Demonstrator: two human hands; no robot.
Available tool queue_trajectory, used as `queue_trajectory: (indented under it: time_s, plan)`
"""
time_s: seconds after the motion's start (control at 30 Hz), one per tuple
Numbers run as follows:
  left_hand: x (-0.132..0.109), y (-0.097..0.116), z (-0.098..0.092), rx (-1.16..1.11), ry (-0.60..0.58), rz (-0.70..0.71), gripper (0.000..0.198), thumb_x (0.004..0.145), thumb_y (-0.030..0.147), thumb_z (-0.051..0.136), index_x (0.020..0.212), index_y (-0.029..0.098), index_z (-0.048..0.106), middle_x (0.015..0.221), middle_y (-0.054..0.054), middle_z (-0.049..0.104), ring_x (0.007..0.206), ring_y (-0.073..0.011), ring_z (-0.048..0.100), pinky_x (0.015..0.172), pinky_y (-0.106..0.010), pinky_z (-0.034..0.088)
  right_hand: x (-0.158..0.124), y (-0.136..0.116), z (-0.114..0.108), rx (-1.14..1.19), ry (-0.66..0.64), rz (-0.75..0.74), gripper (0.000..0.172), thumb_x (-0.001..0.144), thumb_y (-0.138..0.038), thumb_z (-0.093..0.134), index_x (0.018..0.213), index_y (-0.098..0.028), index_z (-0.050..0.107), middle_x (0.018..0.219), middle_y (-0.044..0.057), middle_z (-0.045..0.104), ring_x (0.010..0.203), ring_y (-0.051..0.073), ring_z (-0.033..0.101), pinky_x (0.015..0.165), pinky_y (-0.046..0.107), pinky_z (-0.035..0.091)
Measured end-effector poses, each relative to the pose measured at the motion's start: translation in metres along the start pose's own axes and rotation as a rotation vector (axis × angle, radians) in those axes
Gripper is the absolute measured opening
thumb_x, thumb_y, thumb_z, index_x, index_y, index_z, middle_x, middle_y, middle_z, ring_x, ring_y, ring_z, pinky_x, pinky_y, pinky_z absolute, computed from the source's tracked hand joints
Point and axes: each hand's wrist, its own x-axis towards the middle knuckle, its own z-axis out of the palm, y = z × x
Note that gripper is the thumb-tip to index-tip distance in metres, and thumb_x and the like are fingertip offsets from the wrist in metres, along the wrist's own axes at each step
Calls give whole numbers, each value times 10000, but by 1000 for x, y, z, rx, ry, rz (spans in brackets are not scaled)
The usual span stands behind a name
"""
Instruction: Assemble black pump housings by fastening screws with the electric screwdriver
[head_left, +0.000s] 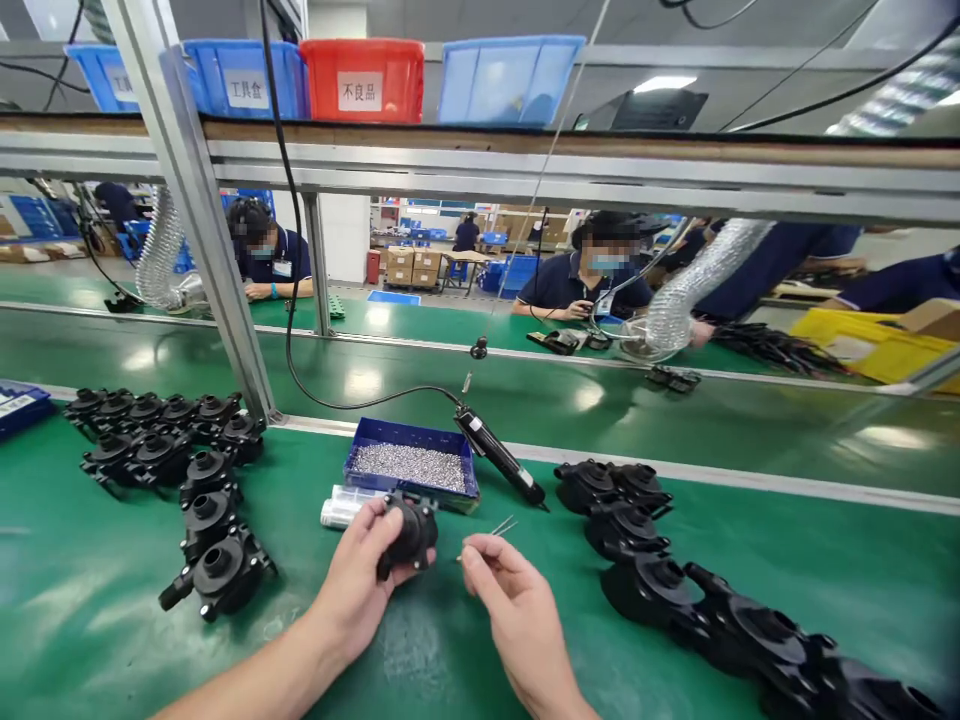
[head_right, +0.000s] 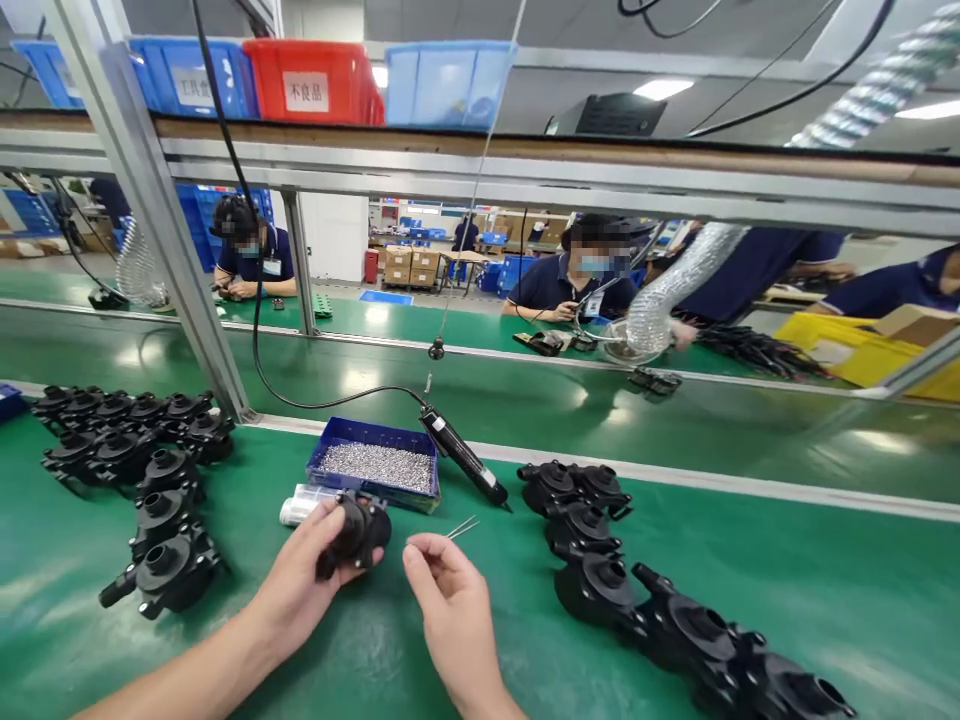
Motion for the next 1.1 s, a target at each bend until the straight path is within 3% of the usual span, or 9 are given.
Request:
queue_trajectory:
  time_s: [0.17, 0.33, 0.53, 0.87, 1.0, 1.1]
  plan:
    - [0, 5, -4, -92, -9, -56, 340, 824, 401, 822, 1050, 174, 708, 1166, -100, 717, 1096, -261, 661, 965, -427, 585, -5, -7, 9, 50, -191, 130, 409, 798, -574, 795, 799, -168, 739, 705, 32, 652, 636, 160, 549, 638, 288, 496]
    - [1, -1, -5, -107, -11, -82, 304, 857, 423, 786, 1036, 184, 729, 1131, -96, 739, 1044, -264, 686, 923, -422, 591, -4, -8, 11, 55, -142, 151, 450, 788, -616, 780, 804, -166, 764, 667, 31, 644, 615, 165, 540, 615, 298, 479]
    - [0, -3, -5, -71, -28, -48, 336, 826, 450, 821, 1034, 202, 731, 1039, -55, 742, 952, -205, 681, 887, -366, 587, -4, -8, 11, 104, -165, 181, 470, 764, -622, 799, 828, -157, 785, 651, 35, 662, 611, 166, 569, 621, 304, 501]
    - [-3, -2, -7, 63, -74, 56, 428, 779, 469, 860, 1092, 245, 673, 1108, -38, 719, 924, -197, 693, 762, -277, 539, -7, -3, 10, 112, -190, 207, 390, 755, -525, 837, 849, -155, 758, 687, 43, 701, 616, 175, 620, 615, 316, 531]
    - [0, 0, -6, 170, -44, 30, 456, 769, 473, 858, 1095, 220, 662, 1107, -54, 712, 940, -207, 679, 749, -302, 574, 5, -13, -4, -144, -132, -8, 271, 829, -424, 771, 763, -198, 637, 692, 18, 665, 647, 178, 616, 620, 305, 520]
    - [1, 3, -6, 324, 1, -60, 563, 675, 498, 905, 1063, 180, 650, 1062, -75, 707, 891, -201, 658, 674, -304, 593, 40, -30, -17, -358, -39, -268, 185, 900, -382, 685, 962, -214, 640, 919, 61, 701, 829, 227, 662, 781, 374, 559]
